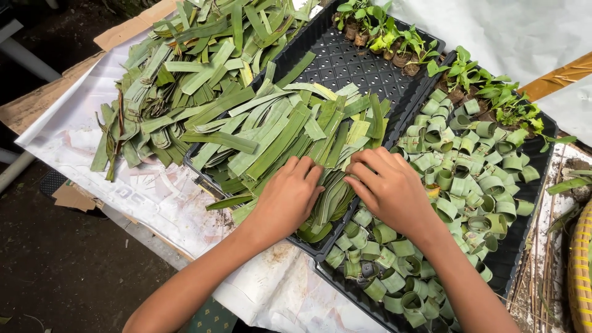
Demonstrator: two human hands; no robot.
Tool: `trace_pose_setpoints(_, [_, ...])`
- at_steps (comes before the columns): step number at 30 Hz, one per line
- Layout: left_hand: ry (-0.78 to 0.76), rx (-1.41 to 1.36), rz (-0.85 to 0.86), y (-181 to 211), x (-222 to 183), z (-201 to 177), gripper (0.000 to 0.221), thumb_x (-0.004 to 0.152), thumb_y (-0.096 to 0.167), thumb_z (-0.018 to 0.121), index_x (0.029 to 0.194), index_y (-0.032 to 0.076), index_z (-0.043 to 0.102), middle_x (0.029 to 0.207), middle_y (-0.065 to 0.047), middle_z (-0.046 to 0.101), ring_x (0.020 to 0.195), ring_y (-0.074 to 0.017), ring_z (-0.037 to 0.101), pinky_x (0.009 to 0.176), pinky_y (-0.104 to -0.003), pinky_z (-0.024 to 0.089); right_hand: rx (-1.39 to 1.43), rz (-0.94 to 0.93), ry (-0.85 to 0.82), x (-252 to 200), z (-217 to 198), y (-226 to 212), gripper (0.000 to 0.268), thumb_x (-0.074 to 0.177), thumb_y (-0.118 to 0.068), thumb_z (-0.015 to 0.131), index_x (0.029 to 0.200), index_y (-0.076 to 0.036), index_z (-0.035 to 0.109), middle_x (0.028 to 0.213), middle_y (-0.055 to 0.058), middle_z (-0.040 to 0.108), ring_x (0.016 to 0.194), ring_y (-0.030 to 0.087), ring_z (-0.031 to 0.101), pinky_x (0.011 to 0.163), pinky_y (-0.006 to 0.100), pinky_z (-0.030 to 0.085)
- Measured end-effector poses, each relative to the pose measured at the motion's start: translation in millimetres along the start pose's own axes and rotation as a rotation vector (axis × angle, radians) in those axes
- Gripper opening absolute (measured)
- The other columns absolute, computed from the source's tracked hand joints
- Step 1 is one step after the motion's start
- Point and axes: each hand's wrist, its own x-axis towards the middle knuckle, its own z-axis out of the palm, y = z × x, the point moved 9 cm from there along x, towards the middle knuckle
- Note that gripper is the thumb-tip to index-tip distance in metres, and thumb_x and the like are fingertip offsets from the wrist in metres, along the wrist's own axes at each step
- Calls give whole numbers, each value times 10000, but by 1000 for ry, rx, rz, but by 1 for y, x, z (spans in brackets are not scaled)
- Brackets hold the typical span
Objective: Folding leaves into small cylindrical pots and securing them with bamboo pins before placing them in a seedling tray.
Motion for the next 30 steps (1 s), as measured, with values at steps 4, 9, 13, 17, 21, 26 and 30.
trace_pose_setpoints(4, [-81,-112,-40,-6,9,-3,227,895,69,697,1099,-28,681,958,-145,610,920,-340,640,721,-418,566,22,53,-8,-8,-2,9,93,1015,-207,645,935,-161,640,1012,-30,614,974,192,623,776,309,471])
trace_pose_setpoints(9, [-144,-245,-147,-25,10,-3,198,896,132,725,1035,4,667,920,-122,603,882,-385,672,724,-496,569,90,124,-66,-20,4,21,72,993,-184,663,923,-166,659,1011,-45,627,996,184,634,804,309,487])
trace_pose_setpoints(13, [-139,-257,-192,-32,7,8,158,925,139,700,1011,10,672,885,-119,606,855,-387,681,706,-507,562,126,142,-87,-28,11,22,91,992,-168,659,904,-145,657,995,-28,641,984,195,642,824,323,502])
trace_pose_setpoints(17, [-103,-210,-284,-36,6,14,74,897,77,646,881,7,661,796,-139,604,751,-431,682,652,-544,560,147,162,-103,-32,12,23,115,998,-187,654,889,-148,654,979,-33,650,973,199,642,821,331,503])
trace_pose_setpoints(21, [-80,-266,-360,-38,4,7,57,862,83,674,827,43,653,753,-104,604,709,-406,700,634,-514,557,160,164,-90,-35,9,24,117,1003,-182,641,892,-147,650,978,-28,648,962,208,635,808,332,501])
trace_pose_setpoints(26, [-45,-302,-388,-29,5,-28,121,854,121,726,796,54,645,692,-96,590,641,-399,682,588,-496,534,142,172,-70,-37,0,22,106,1000,-177,650,897,-152,661,970,-34,653,946,200,639,796,325,500])
trace_pose_setpoints(30, [102,-377,-348,-12,2,-80,174,869,146,765,784,78,629,658,-65,564,558,-292,643,514,-413,495,106,249,-26,-40,-20,21,88,1008,-204,654,924,-183,669,973,-64,642,931,174,636,785,309,499])
